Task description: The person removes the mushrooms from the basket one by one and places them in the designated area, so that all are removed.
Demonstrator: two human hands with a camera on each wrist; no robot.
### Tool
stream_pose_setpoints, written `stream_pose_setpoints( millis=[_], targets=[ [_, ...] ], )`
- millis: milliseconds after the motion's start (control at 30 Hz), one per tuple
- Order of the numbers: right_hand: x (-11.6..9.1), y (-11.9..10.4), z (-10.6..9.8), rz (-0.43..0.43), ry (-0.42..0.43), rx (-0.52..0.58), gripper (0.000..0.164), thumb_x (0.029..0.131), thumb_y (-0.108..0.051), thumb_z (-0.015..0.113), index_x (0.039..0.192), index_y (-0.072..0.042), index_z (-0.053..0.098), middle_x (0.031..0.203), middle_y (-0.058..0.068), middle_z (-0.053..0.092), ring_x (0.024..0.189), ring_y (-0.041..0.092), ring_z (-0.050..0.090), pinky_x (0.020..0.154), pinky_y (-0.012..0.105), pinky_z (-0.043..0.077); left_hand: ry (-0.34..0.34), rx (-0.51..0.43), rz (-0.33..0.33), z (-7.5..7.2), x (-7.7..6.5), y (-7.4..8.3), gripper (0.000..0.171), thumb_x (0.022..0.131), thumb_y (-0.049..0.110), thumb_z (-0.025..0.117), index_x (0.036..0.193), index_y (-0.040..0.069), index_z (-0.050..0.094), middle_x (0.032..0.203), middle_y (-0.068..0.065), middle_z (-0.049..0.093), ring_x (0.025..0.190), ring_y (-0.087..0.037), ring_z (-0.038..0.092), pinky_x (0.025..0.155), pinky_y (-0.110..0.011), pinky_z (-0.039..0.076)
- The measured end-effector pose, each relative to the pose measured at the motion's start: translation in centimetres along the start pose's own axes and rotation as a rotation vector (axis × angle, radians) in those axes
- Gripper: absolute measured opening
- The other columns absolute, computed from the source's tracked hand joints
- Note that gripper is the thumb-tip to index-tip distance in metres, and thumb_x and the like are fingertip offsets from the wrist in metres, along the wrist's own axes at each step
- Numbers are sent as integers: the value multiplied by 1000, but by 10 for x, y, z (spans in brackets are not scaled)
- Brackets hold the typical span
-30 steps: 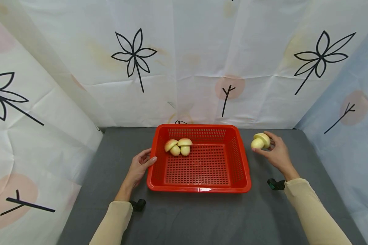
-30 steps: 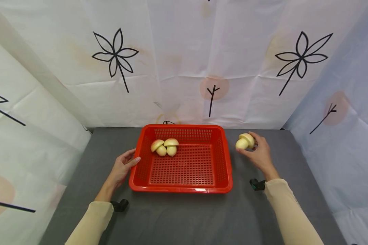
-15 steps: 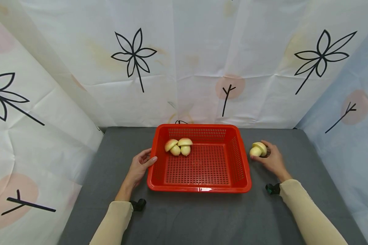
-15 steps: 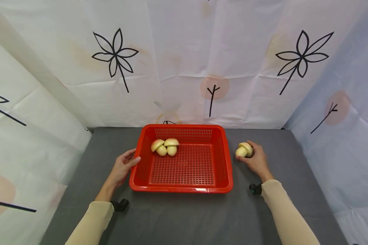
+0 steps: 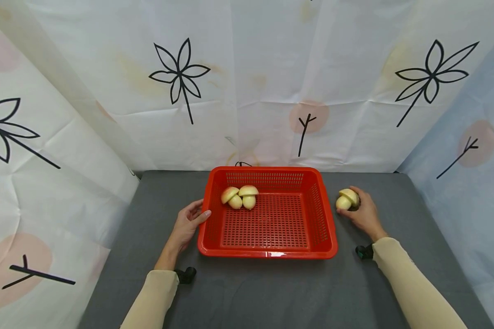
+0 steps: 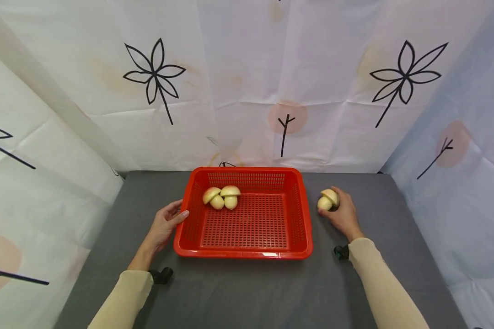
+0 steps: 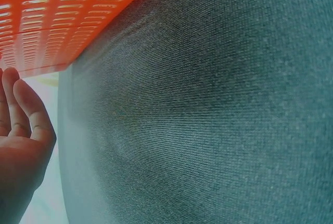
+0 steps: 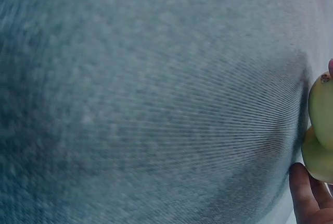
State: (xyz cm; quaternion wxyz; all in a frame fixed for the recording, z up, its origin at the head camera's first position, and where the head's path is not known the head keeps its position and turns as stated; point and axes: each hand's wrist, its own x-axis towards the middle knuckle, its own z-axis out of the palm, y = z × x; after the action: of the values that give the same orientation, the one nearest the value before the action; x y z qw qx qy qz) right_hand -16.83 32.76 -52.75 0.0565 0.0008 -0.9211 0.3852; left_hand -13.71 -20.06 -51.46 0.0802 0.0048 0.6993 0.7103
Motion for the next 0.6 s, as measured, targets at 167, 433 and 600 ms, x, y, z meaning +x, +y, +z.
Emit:
stream_pose_setpoints(
  millis=[167, 433, 600],
  targets=[
    [-1, 0, 2, -4, 6, -9, 88, 80, -7, 86, 150, 7, 35, 134, 37, 41, 120, 53, 41, 101, 67, 32, -1, 4, -1, 0, -1, 0, 54, 100, 9, 66, 147, -3, 45, 138, -29, 53, 113, -20, 61, 92, -31, 56],
    [-1, 1, 1, -10, 1, -10, 91, 80, -9, 86, 152, 7, 33, 136, 38, 40, 122, 54, 40, 101, 68, 32, -5, -4, 9, -1, 0, -1, 53, 99, 9, 67, 147, -3, 46, 136, -30, 54, 108, -14, 62, 89, -27, 56],
    [-1, -1, 0, -12, -3, -10, 92, 81, -11, 86, 153, 7, 32, 136, 38, 40, 120, 53, 41, 99, 67, 34, -11, 2, 19, -1, 0, -2, 53, 100, 10, 66, 147, -3, 46, 136, -30, 54, 110, -18, 62, 89, -26, 56]
  ],
)
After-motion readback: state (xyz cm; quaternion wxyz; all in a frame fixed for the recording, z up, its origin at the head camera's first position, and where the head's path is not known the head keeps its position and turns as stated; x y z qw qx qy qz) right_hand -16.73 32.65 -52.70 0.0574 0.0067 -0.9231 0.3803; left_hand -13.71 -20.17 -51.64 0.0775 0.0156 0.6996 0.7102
